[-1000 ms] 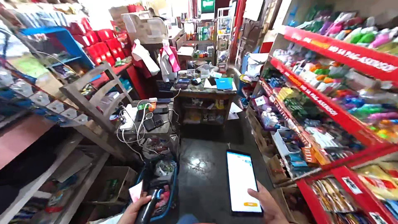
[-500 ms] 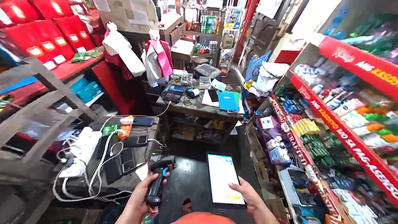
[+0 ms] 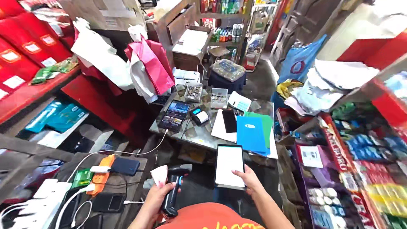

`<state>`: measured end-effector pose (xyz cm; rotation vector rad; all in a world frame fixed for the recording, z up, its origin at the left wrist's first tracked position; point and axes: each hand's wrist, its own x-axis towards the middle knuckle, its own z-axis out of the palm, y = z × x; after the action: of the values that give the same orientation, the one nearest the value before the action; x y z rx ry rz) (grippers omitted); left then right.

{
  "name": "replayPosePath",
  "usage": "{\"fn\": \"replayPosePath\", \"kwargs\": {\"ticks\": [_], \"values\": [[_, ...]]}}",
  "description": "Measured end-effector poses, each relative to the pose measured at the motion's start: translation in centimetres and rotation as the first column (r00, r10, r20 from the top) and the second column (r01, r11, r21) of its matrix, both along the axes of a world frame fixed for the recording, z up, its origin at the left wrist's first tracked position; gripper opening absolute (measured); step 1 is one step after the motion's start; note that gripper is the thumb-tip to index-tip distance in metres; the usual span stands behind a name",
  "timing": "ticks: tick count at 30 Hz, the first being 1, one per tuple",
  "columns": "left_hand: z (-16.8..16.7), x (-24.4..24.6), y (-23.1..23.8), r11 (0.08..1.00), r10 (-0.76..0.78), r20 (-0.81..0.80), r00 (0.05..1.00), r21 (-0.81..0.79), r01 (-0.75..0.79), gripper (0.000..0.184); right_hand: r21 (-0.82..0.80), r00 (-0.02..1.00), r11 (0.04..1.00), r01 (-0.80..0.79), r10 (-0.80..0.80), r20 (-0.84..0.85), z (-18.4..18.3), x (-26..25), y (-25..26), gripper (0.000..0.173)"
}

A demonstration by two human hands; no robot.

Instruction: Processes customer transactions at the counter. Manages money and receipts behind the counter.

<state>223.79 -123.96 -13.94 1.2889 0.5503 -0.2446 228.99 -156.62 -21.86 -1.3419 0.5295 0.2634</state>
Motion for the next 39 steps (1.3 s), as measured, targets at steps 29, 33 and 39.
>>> {"fn": "replayPosePath", "kwargs": {"ticks": [29, 33, 39], "values": [[-5.6, 28.4, -7.2, 0.314, -0.733, -0.245, 0.634, 0.705, 0.635, 0.054, -0.504, 0.897, 0.744, -0.440, 0.388, -0.211, -2.0, 27.6, 1.8, 0.099], [-5.2, 29.7, -7.8, 0.299, -0.756, -0.245, 0.607, 0.696, 0.653, 0.053, -0.497, 0.879, 0.727, -0.473, 0.430, -0.207, -1.3, 27.8, 2.1, 0.090], [-4.9, 30.3, -8.2, 0.288, -0.775, -0.241, 0.585, 0.689, 0.665, 0.053, -0.415, 0.892, 0.791, -0.450, 0.420, -0.169, -0.8, 27.6, 2.3, 0.074]]}}
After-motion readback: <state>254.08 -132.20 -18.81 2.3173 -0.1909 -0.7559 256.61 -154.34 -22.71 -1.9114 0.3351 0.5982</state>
